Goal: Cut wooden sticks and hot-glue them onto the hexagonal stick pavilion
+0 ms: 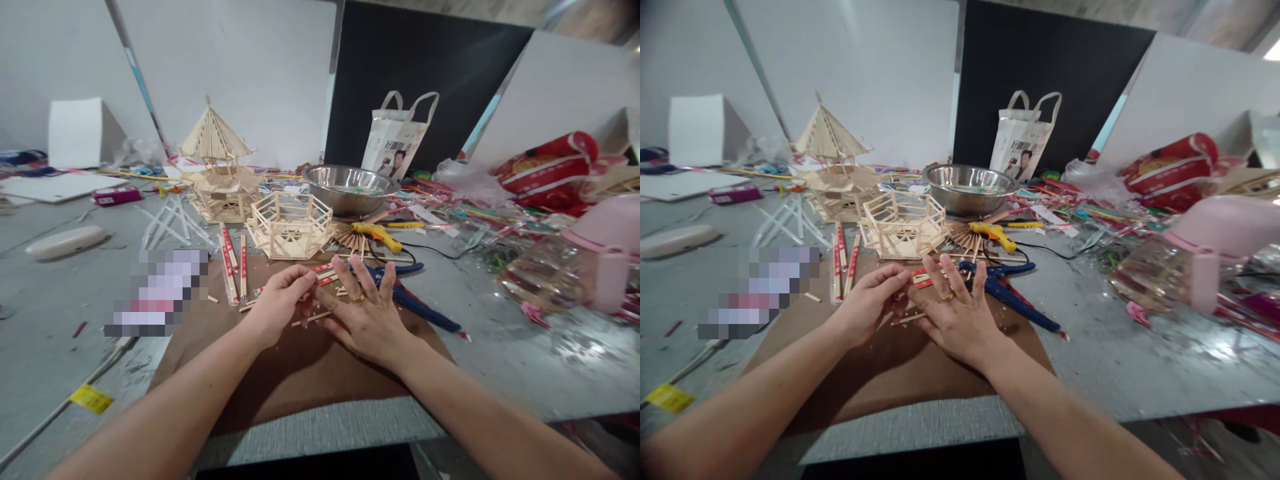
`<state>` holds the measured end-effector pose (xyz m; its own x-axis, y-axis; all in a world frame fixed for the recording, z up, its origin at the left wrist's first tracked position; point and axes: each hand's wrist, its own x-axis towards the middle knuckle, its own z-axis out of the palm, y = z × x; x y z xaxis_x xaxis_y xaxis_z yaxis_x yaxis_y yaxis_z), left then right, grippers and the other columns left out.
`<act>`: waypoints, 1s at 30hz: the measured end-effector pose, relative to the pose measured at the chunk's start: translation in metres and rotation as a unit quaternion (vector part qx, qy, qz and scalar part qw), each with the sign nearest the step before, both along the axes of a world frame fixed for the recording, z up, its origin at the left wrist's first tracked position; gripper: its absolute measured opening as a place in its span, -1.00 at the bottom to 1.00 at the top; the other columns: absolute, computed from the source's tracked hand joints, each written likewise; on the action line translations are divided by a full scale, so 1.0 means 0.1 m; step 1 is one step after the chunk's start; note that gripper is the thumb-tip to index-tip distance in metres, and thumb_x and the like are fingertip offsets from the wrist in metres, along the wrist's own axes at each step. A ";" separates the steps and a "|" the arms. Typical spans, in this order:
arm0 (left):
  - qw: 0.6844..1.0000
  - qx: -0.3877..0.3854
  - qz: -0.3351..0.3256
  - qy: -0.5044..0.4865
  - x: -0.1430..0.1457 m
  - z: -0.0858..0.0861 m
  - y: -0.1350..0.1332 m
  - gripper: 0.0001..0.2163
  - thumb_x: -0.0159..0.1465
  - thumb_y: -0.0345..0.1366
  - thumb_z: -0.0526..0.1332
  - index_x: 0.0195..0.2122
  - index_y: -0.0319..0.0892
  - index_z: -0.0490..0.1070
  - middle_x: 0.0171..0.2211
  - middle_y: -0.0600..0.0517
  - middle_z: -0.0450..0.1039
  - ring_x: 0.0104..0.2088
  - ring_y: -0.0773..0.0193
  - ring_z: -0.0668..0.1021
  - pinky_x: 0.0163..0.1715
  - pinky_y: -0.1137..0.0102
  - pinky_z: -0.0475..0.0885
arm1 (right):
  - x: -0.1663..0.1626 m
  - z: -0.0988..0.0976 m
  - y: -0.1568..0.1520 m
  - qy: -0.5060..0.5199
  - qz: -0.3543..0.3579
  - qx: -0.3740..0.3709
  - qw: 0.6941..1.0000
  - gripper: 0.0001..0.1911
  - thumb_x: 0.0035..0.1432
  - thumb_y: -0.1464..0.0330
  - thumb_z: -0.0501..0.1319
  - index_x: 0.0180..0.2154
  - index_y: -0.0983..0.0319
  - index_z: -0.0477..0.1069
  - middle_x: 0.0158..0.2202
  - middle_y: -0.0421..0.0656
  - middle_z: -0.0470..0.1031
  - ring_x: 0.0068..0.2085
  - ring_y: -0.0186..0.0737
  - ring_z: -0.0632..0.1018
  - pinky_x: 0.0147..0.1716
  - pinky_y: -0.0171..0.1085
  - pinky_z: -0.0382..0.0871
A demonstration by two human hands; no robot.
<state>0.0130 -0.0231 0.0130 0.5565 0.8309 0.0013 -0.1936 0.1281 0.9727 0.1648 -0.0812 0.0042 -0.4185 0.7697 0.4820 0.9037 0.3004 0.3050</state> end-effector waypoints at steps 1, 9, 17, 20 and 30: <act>1.000 -0.016 0.001 -0.010 -0.01 0.00 0.00 -0.79 0.07 -0.15 0.07 -0.49 -0.20 0.21 -0.65 0.18 0.17 -0.70 0.51 0.28 -0.77 0.57 0.20 | 0.00 0.00 0.00 -0.001 -0.002 0.002 1.000 -0.36 -0.01 0.15 0.01 0.10 -0.04 -0.19 0.17 -0.15 -0.13 0.15 0.00 -0.20 -0.06 0.20 -0.45; 0.999 0.007 -0.045 -0.019 -0.01 0.01 -0.01 -0.82 0.01 -0.29 0.18 -0.40 -0.22 0.21 -0.55 0.16 0.23 -0.65 0.54 0.30 -0.67 0.56 0.25 | 0.02 -0.02 0.00 0.002 -0.013 0.006 1.000 -0.27 -0.08 0.18 0.10 0.11 -0.04 -0.22 0.18 -0.10 -0.18 0.15 0.03 -0.23 -0.06 0.21 -0.46; 0.998 0.053 -0.040 -0.014 0.02 -0.01 0.00 -0.82 0.00 -0.36 0.19 -0.38 -0.23 0.22 -0.51 0.15 0.24 -0.55 0.51 0.34 -0.57 0.54 0.32 | 0.03 -0.01 -0.01 0.009 -0.022 0.004 1.000 -0.24 -0.11 0.19 0.13 0.10 -0.07 -0.21 0.18 -0.13 -0.21 0.15 0.06 -0.20 -0.06 0.20 -0.47; 0.998 0.043 -0.050 -0.027 0.00 -0.02 0.01 -0.81 -0.01 -0.37 0.19 -0.36 -0.23 0.23 -0.48 0.14 0.24 -0.51 0.50 0.34 -0.53 0.53 0.34 | 0.03 0.01 -0.01 0.016 -0.020 -0.001 1.000 -0.27 -0.09 0.18 0.12 0.10 -0.05 -0.18 0.18 -0.13 -0.24 0.14 0.08 -0.19 -0.06 0.20 -0.45; 0.997 0.016 -0.073 -0.037 -0.01 0.00 -0.01 -0.77 -0.04 -0.36 0.23 -0.36 -0.22 0.21 -0.47 0.14 0.25 -0.51 0.50 0.36 -0.53 0.52 0.33 | 0.04 0.00 -0.01 0.041 0.006 0.008 0.999 -0.34 -0.06 0.24 0.10 0.09 -0.03 -0.10 0.19 -0.17 -0.26 0.14 0.09 -0.15 -0.06 0.20 -0.46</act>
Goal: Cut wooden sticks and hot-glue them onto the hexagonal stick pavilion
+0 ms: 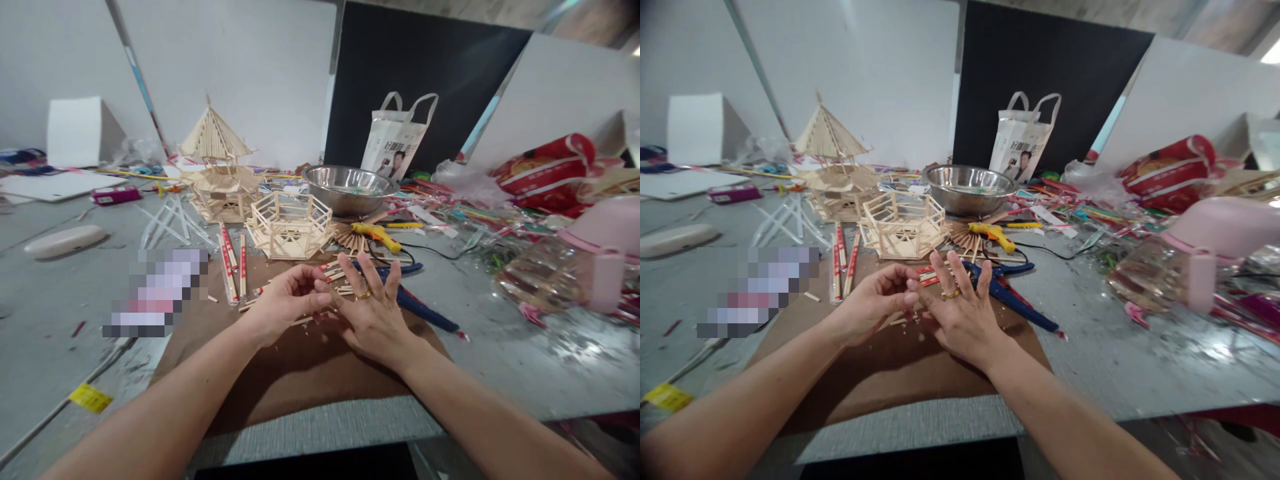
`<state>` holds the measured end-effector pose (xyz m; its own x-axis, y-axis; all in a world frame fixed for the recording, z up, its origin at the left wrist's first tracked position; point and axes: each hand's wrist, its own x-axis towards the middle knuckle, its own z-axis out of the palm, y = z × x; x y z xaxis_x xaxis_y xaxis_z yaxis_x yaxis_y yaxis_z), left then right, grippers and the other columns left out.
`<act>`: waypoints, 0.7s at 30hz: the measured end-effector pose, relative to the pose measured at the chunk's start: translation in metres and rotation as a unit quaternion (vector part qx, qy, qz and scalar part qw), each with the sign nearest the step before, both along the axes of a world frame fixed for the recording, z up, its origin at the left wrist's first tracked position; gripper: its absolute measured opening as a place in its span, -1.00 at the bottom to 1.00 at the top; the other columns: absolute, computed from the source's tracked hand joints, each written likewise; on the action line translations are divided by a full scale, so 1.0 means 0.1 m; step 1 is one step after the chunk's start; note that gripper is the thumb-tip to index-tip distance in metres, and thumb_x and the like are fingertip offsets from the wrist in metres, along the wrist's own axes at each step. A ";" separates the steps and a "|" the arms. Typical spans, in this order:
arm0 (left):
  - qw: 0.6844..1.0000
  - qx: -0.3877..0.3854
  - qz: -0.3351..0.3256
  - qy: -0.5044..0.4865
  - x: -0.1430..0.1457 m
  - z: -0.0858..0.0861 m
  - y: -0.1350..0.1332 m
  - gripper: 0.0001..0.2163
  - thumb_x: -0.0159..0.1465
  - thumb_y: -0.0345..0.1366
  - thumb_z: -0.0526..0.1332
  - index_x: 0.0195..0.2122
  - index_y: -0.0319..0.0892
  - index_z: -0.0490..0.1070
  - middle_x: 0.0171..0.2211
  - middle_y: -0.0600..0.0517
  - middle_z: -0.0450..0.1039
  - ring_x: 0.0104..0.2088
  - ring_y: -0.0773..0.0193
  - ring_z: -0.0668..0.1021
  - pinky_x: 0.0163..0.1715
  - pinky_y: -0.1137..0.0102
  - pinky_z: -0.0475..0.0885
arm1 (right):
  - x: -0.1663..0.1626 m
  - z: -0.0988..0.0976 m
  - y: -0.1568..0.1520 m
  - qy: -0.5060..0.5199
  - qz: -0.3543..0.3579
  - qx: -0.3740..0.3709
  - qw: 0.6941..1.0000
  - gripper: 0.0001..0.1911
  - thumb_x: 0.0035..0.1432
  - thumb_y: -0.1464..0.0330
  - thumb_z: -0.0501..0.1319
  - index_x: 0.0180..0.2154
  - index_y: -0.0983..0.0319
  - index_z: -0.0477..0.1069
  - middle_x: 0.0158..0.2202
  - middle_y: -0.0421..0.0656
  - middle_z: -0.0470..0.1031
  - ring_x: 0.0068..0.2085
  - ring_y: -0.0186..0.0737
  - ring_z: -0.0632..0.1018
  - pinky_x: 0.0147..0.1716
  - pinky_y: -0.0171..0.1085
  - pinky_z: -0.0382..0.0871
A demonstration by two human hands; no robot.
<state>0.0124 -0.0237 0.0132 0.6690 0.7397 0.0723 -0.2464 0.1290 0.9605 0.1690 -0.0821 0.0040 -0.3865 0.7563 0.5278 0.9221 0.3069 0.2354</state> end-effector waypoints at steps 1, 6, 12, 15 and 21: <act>1.000 0.002 0.002 0.002 0.00 0.00 0.00 -0.78 -0.03 -0.34 0.22 -0.38 -0.22 0.21 -0.49 0.14 0.25 -0.54 0.50 0.36 -0.56 0.52 0.32 | 0.00 0.00 0.00 -0.001 0.002 0.000 1.000 -0.34 -0.07 0.24 0.10 0.09 -0.03 -0.09 0.19 -0.16 -0.25 0.14 0.08 -0.15 -0.06 0.21 -0.45; 0.998 0.043 0.040 0.033 0.02 -0.02 0.01 -0.82 0.02 -0.26 0.17 -0.44 -0.23 0.20 -0.59 0.17 0.23 -0.66 0.53 0.32 -0.64 0.53 0.27 | -0.02 0.00 0.00 -0.009 0.012 0.004 1.000 -0.35 -0.08 0.20 0.11 0.07 -0.05 -0.06 0.17 -0.11 -0.17 0.14 0.07 -0.17 -0.06 0.22 -0.42; 0.994 0.058 0.076 0.056 0.01 -0.02 0.02 -0.78 0.11 -0.15 0.04 -0.49 -0.23 0.21 -0.66 0.17 0.18 -0.68 0.51 0.29 -0.67 0.55 0.24 | -0.06 0.03 0.00 0.010 0.018 0.015 1.000 -0.53 0.00 0.17 0.04 0.01 -0.04 0.10 0.14 -0.11 -0.02 0.12 0.04 -0.06 -0.06 0.20 -0.37; 0.987 0.072 0.133 0.063 -0.02 -0.03 0.05 -0.73 0.13 -0.10 -0.02 -0.47 -0.22 0.24 -0.62 0.14 0.22 -0.69 0.50 0.27 -0.72 0.54 0.20 | 0.02 0.06 0.03 0.060 0.018 0.021 0.998 -0.65 0.04 0.19 0.00 -0.10 0.07 0.27 0.00 -0.09 0.23 0.04 -0.05 0.15 -0.02 0.09 -0.26; 0.882 0.271 0.298 0.244 -0.13 -0.06 0.20 -0.69 0.12 -0.10 -0.04 -0.57 -0.22 0.25 -0.68 0.14 0.16 -0.63 0.45 0.27 -0.61 0.53 0.16 | 0.36 0.16 0.17 0.131 -0.098 -0.095 0.982 -0.55 0.10 0.19 -0.10 -0.65 0.25 0.33 -0.64 -0.17 0.37 -0.50 -0.33 0.38 -0.43 -0.34 0.13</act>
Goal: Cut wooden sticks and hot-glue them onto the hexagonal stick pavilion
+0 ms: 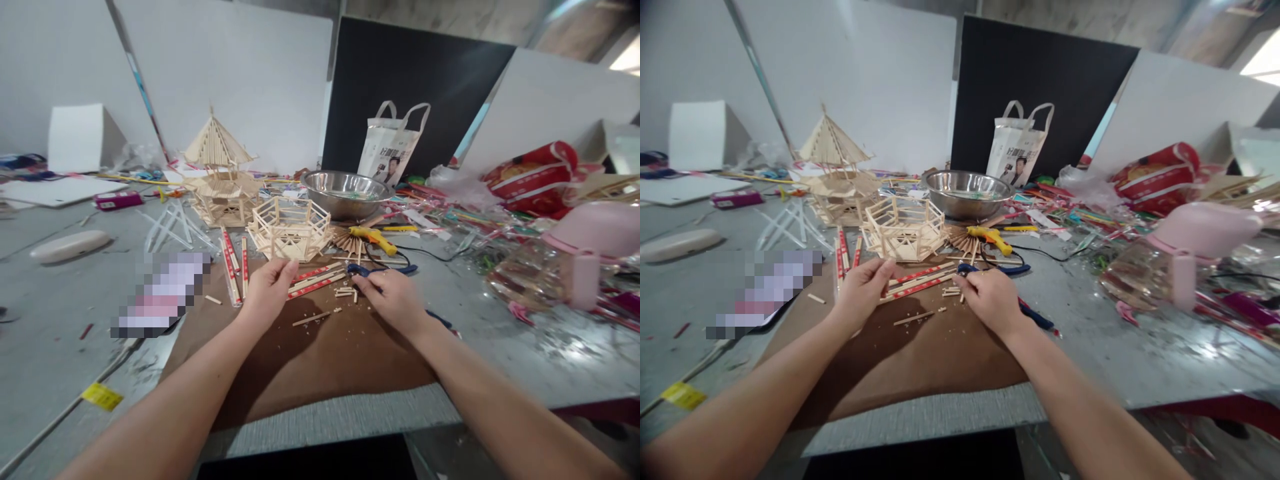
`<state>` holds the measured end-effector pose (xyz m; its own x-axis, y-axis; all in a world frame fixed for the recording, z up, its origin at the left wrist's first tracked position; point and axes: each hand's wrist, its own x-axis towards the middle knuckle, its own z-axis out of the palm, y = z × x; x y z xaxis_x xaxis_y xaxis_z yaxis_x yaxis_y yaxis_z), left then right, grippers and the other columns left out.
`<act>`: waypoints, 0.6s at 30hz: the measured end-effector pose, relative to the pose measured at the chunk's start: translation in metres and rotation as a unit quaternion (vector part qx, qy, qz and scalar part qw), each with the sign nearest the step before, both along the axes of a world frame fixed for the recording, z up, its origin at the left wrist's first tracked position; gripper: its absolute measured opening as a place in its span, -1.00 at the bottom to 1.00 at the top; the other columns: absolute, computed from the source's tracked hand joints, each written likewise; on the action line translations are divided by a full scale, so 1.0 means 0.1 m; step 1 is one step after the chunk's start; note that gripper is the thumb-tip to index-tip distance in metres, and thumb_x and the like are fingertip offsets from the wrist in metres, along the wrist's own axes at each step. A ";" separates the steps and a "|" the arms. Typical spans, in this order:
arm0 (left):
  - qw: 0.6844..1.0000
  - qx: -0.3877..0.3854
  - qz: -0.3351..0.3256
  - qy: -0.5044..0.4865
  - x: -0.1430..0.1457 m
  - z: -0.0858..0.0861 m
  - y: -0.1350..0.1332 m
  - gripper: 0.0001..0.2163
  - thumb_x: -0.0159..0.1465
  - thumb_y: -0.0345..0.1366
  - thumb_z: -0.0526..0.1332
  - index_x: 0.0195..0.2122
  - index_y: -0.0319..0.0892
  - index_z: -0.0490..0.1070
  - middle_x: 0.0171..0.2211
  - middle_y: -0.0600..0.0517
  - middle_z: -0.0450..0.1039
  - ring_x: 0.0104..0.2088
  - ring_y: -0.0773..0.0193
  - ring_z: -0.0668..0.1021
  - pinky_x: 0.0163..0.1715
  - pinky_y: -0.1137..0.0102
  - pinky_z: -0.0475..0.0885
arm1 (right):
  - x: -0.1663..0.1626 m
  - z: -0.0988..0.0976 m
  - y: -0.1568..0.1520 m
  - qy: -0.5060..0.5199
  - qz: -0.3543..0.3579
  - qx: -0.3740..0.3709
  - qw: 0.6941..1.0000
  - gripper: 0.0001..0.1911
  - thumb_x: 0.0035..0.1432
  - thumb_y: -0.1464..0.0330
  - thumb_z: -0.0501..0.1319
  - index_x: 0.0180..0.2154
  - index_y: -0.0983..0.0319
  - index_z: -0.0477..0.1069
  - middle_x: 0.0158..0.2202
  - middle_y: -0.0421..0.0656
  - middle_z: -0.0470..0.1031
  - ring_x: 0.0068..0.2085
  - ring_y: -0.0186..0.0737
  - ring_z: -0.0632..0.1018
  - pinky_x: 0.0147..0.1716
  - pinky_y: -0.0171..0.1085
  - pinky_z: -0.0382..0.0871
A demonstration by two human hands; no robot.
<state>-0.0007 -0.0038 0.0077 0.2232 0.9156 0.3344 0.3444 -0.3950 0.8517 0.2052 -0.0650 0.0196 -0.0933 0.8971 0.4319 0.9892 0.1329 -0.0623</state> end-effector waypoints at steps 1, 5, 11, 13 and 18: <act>0.998 0.034 0.022 0.052 -0.01 0.00 0.02 -0.72 0.11 -0.12 -0.02 -0.57 -0.21 0.26 -0.65 0.13 0.19 -0.59 0.44 0.29 -0.58 0.52 0.17 | 0.03 0.03 0.02 0.002 -0.021 -0.021 1.000 -0.58 0.09 0.18 -0.09 -0.61 0.24 0.34 -0.61 -0.18 0.39 -0.50 -0.33 0.38 -0.49 -0.36 0.11; 0.969 0.090 0.049 0.223 -0.05 0.02 0.07 -0.88 0.08 -0.27 0.02 -0.44 -0.15 0.29 -0.45 0.09 0.33 -0.48 0.38 0.36 -0.52 0.49 0.18 | 0.00 0.13 0.15 -0.014 -0.022 -0.081 0.996 -0.75 0.07 0.25 -0.03 -0.39 0.17 0.37 -0.39 -0.21 0.44 -0.35 -0.32 0.41 -0.47 -0.38 0.10; 0.908 0.059 0.027 0.414 -0.10 0.00 0.12 -0.85 0.08 -0.24 0.00 -0.44 -0.11 0.31 -0.37 0.03 0.38 -0.35 0.24 0.41 -0.48 0.44 0.23 | -0.22 0.09 0.48 -0.107 0.057 -0.141 0.983 -0.77 0.06 0.35 -0.01 -0.29 0.17 0.38 -0.28 -0.16 0.43 -0.20 -0.26 0.36 -0.33 -0.36 0.14; 0.892 0.057 0.011 0.448 -0.11 -0.01 0.12 -0.84 0.08 -0.23 0.00 -0.44 -0.12 0.32 -0.36 0.01 0.39 -0.33 0.21 0.41 -0.45 0.41 0.26 | -0.27 0.06 0.58 -0.143 0.078 -0.175 0.971 -0.78 0.03 0.37 0.02 -0.28 0.19 0.38 -0.30 -0.13 0.43 -0.20 -0.24 0.37 -0.29 -0.35 0.14; 0.878 0.067 -0.017 0.474 -0.11 -0.01 0.12 -0.84 0.08 -0.30 0.00 -0.42 -0.14 0.35 -0.33 -0.04 0.40 -0.28 0.19 0.40 -0.38 0.37 0.28 | -0.30 0.03 0.71 -0.175 0.097 -0.203 0.958 -0.83 -0.03 0.39 0.08 -0.34 0.20 0.39 -0.32 -0.12 0.44 -0.26 -0.23 0.40 -0.32 -0.33 0.16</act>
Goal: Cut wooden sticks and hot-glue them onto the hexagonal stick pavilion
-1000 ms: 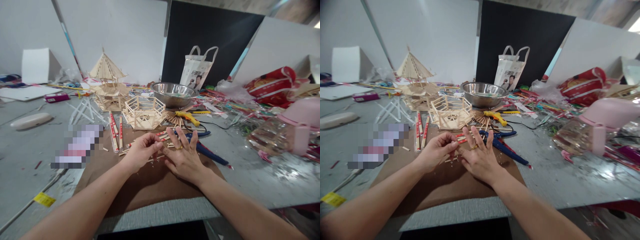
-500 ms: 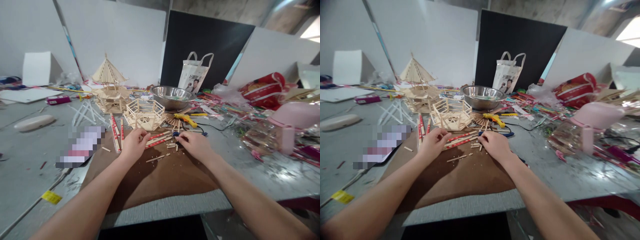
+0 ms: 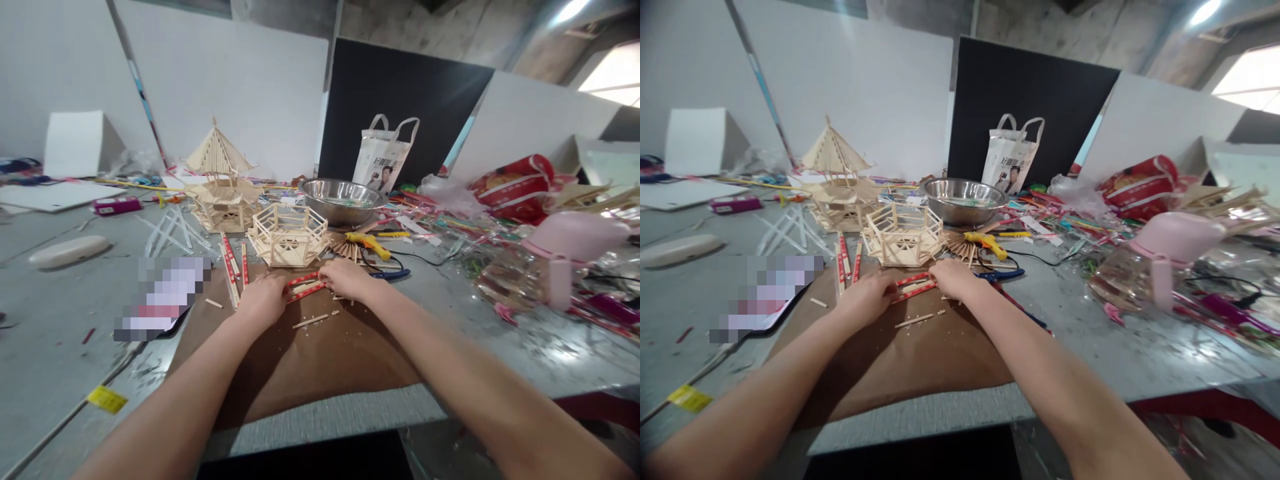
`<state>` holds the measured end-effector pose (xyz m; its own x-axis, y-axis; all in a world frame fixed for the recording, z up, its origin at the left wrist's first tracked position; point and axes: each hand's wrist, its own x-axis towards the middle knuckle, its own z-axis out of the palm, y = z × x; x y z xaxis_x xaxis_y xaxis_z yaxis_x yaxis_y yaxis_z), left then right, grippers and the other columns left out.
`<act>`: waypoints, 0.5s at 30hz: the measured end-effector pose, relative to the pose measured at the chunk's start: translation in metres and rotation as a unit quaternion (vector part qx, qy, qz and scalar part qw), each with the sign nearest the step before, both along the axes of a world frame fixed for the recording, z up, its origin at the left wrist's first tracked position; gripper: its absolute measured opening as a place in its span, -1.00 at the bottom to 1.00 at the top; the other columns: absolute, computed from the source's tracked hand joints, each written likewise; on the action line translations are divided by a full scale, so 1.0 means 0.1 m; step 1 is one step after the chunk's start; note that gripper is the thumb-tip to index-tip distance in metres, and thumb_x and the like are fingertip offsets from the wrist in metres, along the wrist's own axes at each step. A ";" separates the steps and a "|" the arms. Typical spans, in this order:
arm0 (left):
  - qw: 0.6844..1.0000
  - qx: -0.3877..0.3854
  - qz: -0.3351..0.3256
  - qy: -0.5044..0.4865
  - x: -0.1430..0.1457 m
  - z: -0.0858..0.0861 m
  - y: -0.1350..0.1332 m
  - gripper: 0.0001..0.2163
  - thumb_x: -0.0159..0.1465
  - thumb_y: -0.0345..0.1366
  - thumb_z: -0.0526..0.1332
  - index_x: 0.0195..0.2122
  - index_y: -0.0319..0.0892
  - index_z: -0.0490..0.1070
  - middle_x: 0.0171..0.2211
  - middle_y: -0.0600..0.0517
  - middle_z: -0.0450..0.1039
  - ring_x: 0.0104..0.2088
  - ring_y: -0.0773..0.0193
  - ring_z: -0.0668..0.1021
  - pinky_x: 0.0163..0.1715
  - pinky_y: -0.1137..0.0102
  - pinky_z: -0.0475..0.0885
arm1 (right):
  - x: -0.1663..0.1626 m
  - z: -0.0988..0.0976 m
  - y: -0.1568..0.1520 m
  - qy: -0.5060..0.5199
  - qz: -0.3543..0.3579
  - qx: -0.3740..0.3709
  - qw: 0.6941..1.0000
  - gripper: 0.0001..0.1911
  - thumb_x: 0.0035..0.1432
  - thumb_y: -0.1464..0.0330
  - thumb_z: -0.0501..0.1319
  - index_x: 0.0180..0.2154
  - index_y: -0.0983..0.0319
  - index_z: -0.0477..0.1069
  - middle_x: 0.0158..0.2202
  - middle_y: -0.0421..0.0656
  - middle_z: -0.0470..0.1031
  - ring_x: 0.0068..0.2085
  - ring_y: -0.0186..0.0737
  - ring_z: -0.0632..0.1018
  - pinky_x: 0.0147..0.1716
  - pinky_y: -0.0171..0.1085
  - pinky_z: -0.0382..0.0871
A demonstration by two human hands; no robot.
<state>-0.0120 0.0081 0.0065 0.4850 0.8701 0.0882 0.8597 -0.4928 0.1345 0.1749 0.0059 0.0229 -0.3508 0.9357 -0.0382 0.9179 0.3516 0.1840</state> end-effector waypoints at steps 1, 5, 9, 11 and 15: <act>1.000 -0.002 -0.004 -0.001 0.00 0.00 0.00 -0.83 0.08 -0.31 0.00 -0.41 -0.14 0.36 -0.34 -0.04 0.40 -0.27 0.19 0.40 -0.36 0.37 0.28 | 0.00 0.01 0.01 0.000 0.003 -0.001 1.000 -0.83 -0.04 0.39 0.09 -0.34 0.20 0.39 -0.33 -0.12 0.44 -0.26 -0.23 0.41 -0.33 -0.33 0.17; 1.000 0.001 -0.013 -0.001 -0.02 0.00 0.02 -0.83 0.06 -0.30 0.01 -0.44 -0.16 0.38 -0.39 -0.08 0.42 -0.30 0.14 0.41 -0.38 0.33 0.28 | 0.08 0.07 -0.01 0.020 0.020 0.011 1.000 -0.80 -0.04 0.38 0.09 -0.31 0.19 0.38 -0.28 -0.13 0.43 -0.22 -0.23 0.40 -0.29 -0.32 0.17; 1.000 0.016 0.010 0.008 -0.04 0.01 0.03 -0.83 0.04 -0.29 0.04 -0.47 -0.17 0.40 -0.46 -0.09 0.42 -0.34 0.13 0.42 -0.41 0.34 0.27 | 0.21 0.12 -0.12 0.091 0.005 0.039 0.995 -0.80 -0.04 0.37 0.10 -0.31 0.21 0.39 -0.31 -0.14 0.45 -0.25 -0.25 0.41 -0.28 -0.33 0.17; 1.000 0.014 0.020 0.010 -0.04 0.01 0.04 -0.84 0.03 -0.30 0.04 -0.47 -0.16 0.40 -0.47 -0.09 0.42 -0.33 0.13 0.42 -0.41 0.34 0.27 | 0.24 0.10 -0.19 0.122 -0.009 0.052 0.991 -0.82 -0.03 0.37 0.09 -0.35 0.22 0.40 -0.36 -0.14 0.46 -0.30 -0.26 0.42 -0.32 -0.33 0.18; 1.000 -0.007 0.019 0.016 -0.05 -0.01 0.05 -0.84 0.04 -0.28 0.03 -0.47 -0.15 0.38 -0.44 -0.08 0.43 -0.31 0.12 0.42 -0.38 0.31 0.26 | 0.25 0.01 -0.31 0.224 -0.016 0.107 0.968 -0.81 0.02 0.37 0.03 -0.39 0.24 0.40 -0.41 -0.15 0.46 -0.35 -0.30 0.42 -0.33 -0.33 0.19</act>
